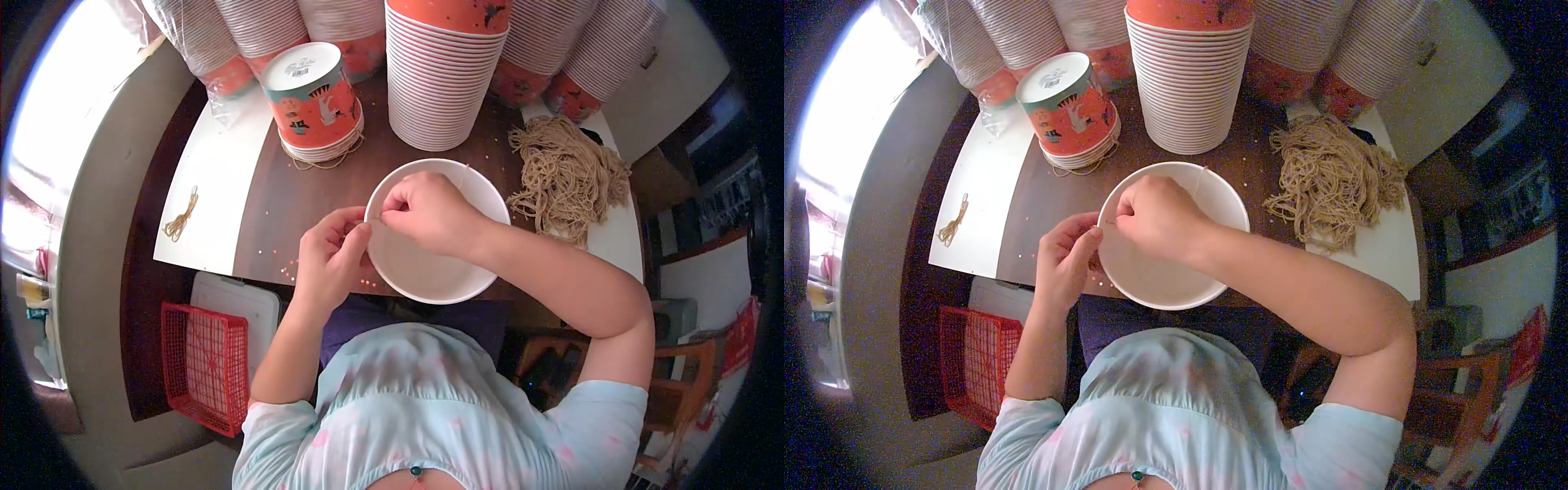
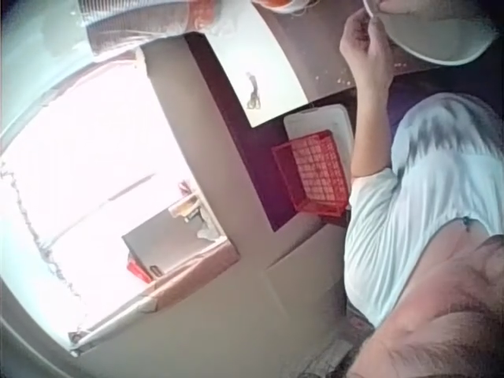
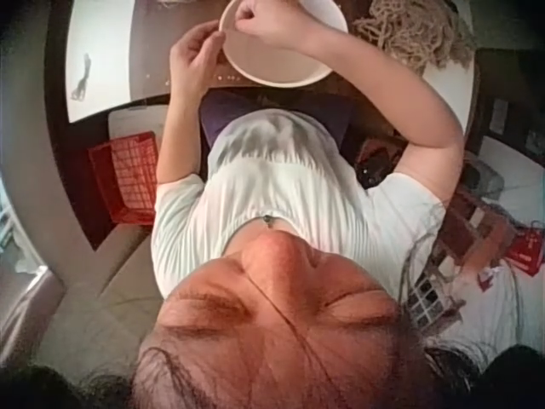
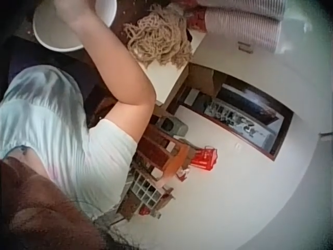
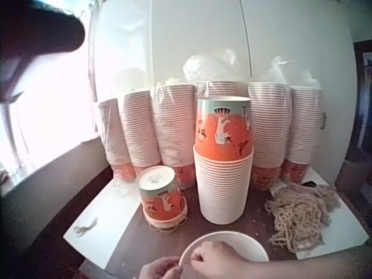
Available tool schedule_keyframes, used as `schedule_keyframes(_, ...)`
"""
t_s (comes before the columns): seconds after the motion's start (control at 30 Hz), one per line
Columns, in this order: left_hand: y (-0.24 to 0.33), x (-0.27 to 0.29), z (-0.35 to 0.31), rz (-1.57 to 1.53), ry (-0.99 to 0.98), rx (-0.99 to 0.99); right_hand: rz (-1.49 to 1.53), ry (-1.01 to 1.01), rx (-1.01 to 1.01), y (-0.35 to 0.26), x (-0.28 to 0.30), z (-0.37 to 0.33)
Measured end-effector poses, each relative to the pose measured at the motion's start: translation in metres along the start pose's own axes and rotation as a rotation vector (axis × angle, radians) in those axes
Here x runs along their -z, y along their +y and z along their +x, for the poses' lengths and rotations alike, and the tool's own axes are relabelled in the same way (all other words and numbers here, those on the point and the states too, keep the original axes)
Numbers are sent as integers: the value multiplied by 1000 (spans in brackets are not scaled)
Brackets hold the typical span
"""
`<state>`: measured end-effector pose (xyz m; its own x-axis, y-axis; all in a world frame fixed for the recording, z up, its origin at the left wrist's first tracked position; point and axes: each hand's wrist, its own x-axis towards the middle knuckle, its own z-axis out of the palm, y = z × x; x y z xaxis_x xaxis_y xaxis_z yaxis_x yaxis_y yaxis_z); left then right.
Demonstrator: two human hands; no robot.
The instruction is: Threading and knotting thin string handles onto paper buckets.
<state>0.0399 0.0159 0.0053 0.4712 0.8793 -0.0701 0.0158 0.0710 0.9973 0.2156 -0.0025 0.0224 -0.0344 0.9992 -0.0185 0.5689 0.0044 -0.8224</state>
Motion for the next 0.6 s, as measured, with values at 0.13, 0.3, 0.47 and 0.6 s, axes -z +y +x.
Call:
schedule_keyframes(0.13,-2,1,1,39,-14,-4,-2,11,-12,-1,0,0)
schedule_keyframes(0.3,-9,2,5,-16,-36,-12,-20,5,-1,-4,-2,4)
schedule_keyframes(0.47,-10,1,10,149,-46,-121,-57,21,66,-1,0,2)
schedule_keyframes(0.6,-3,-1,9,480,1,-344,-83,-42,43,-5,6,-1)
